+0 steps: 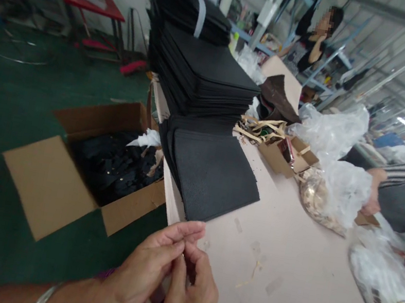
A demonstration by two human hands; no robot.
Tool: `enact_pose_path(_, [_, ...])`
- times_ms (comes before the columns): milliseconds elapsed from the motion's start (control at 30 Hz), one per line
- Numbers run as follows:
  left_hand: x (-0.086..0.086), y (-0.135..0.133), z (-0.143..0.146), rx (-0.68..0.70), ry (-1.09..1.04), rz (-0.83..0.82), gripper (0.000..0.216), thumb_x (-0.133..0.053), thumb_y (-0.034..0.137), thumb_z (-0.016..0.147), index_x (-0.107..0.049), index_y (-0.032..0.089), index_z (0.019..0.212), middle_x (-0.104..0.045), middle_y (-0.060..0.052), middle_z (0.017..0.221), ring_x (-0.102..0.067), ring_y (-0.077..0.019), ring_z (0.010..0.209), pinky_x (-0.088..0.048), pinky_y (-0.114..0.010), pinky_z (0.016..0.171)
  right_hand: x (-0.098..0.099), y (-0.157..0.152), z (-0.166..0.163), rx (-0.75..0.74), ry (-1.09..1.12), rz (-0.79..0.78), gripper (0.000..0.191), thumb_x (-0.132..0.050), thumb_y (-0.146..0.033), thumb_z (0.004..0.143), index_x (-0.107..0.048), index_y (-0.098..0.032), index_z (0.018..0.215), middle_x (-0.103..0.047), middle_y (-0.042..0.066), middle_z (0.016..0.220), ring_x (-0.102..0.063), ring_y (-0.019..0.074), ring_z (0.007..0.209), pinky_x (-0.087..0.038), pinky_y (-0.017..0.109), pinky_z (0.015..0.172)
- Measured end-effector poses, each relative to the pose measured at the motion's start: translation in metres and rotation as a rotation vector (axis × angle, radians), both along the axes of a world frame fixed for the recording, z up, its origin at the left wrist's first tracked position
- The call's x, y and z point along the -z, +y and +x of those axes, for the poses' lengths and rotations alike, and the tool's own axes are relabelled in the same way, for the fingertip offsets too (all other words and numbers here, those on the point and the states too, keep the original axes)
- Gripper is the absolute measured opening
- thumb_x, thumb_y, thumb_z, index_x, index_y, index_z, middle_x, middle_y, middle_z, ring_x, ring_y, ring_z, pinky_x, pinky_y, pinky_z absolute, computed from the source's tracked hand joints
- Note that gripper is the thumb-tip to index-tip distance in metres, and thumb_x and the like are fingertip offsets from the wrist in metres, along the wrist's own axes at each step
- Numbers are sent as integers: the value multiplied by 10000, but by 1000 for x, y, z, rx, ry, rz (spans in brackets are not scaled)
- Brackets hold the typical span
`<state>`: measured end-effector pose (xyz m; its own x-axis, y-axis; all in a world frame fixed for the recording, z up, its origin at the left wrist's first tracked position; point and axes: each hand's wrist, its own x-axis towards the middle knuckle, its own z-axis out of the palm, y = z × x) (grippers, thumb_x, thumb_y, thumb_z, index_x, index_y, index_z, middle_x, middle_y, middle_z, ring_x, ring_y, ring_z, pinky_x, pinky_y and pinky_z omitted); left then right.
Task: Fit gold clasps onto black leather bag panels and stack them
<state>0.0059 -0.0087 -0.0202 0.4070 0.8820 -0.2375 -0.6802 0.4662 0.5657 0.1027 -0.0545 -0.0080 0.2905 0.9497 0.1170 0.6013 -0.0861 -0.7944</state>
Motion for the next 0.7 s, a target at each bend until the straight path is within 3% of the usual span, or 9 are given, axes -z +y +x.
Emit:
enact_pose_path(67, [-3, 11, -14, -81, -21, -3, 281, -642, 217, 864, -687, 181, 1139, -654, -106, 1270, -533, -262, 1273, -358, -401, 1123, -6, 17, 7, -60, -18, -14, 271, -562, -416, 913, -719, -200, 962, -765, 50, 880, -719, 199, 768, -553, 262, 681])
enact_pose_path(167, [-4, 24, -31, -177, 26, -30, 291, -711, 242, 816, -680, 155, 1092, -668, -129, 1203, -650, -235, 1056, -484, -374, 978, -16, 62, 20, -58, -188, 139, 243, -550, -384, 916, -684, -184, 945, -755, 69, 894, -705, 217, 802, -542, 300, 735])
enact_pose_path(267, [3, 30, -42, -175, 152, -67, 335, -704, 279, 829, -640, 140, 1127, -659, -140, 1191, -672, -167, 842, -542, -294, 768, -20, 111, 30, -171, -434, 243, 179, -488, -288, 944, -629, -176, 946, -733, 96, 956, -666, 249, 891, -507, 353, 806])
enact_pose_path(367, [10, 31, -48, -123, 261, -42, 380, -671, 354, 865, -597, 154, 1180, -642, -125, 1217, -646, -116, 712, -528, -237, 626, -17, 131, 37, -294, -637, 185, 145, -455, -201, 953, -593, -183, 915, -705, 98, 915, -629, 261, 888, -473, 373, 813])
enact_pose_path(467, [14, 30, -53, -80, 332, 20, 433, -667, 439, 864, -581, 179, 1199, -688, -42, 935, -545, -75, 525, -464, -199, 494, -11, 106, 45, -385, -649, 77, 146, -449, -187, 963, -581, -193, 902, -674, 68, 840, -623, 238, 811, -453, 348, 760])
enact_pose_path(567, [14, 28, -53, -4, 390, 61, 428, -719, 501, 804, -643, 154, 1043, -584, 36, 631, -429, -59, 431, -357, -165, 414, -12, 55, 53, -491, -506, -59, 171, -462, -200, 964, -597, -214, 861, -654, 28, 802, -612, 198, 756, -437, 306, 713])
enact_pose_path(633, [14, 24, -51, 67, 405, 44, 417, -757, 507, 752, -661, 138, 922, -598, 17, 630, -473, -76, 464, -342, -167, 409, -15, 25, 57, -545, -335, -156, 180, -493, -233, 963, -625, -226, 842, -657, 9, 816, -616, 171, 765, -441, 275, 712])
enact_pose_path(700, [15, 20, -47, 107, 422, -2, 435, -758, 524, 729, -659, 135, 896, -639, -12, 671, -531, -107, 498, -342, -179, 404, -16, 6, 58, -496, -156, -215, 171, -548, -296, 948, -661, -233, 837, -666, 2, 828, -624, 157, 784, -452, 252, 718])
